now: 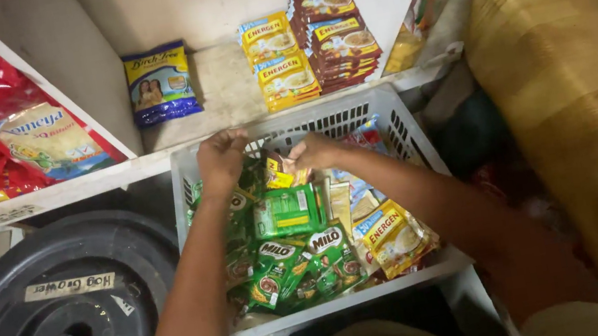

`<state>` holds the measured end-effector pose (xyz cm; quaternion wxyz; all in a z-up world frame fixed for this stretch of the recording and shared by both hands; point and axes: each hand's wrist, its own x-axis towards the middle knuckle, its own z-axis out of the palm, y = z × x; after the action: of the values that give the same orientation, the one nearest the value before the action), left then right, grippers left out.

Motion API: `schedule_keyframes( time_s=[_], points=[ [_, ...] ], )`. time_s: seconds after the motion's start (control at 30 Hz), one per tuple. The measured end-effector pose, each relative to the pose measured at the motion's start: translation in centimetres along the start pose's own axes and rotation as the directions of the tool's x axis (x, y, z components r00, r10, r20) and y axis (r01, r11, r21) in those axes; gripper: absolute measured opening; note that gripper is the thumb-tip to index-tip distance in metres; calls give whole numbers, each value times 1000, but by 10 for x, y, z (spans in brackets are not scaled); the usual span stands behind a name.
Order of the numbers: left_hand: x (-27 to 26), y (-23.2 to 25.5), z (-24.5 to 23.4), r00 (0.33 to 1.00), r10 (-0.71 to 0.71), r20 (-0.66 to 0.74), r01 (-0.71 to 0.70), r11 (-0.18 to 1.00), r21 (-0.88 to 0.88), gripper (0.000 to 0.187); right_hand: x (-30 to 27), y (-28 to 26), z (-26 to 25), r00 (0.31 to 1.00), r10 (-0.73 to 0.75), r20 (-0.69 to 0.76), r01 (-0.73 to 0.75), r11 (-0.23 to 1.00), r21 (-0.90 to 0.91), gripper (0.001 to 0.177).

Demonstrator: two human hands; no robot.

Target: The person repeatedly picks packets of Energen, Milo, and Kopiko from a white plastic crate and places them onto a wooden shelf, stacking them in neat rows. The person handles the packets one at a time, occasionally adjusting the alignment of the stacks on the shelf.

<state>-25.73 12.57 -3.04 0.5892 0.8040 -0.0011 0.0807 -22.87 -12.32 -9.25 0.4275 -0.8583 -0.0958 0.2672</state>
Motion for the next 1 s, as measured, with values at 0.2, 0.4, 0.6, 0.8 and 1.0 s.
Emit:
schedule_keyframes(
  time_s=[0.2, 0.4, 0.6, 0.8, 1.0],
  points=[
    [12, -12, 5, 993, 6, 115, 35, 934, -356, 31, -41, -67, -67, 982, -170, -87, 175, 983, 59, 22],
    [3, 24, 2, 922, -208, 325, 351, 803, -481, 30, -67, -106, -100, 964, -230, -131, 264, 864, 429, 21],
    [-11, 61, 13, 936, -91, 340, 303, 700, -647, 38, -51, -107, -69, 948, -162, -275, 312, 651, 691, 27],
    [-3, 62, 6, 954, -79, 291, 229, 819, -527, 34, -67, -105, -67, 978, -174, -115, 207, 760, 616, 45],
    [-6, 72, 9, 913, -170, 370, 335, 829, -447, 27, -55, -82, -59, 961, -166, -220, 272, 702, 658, 41]
  ],
)
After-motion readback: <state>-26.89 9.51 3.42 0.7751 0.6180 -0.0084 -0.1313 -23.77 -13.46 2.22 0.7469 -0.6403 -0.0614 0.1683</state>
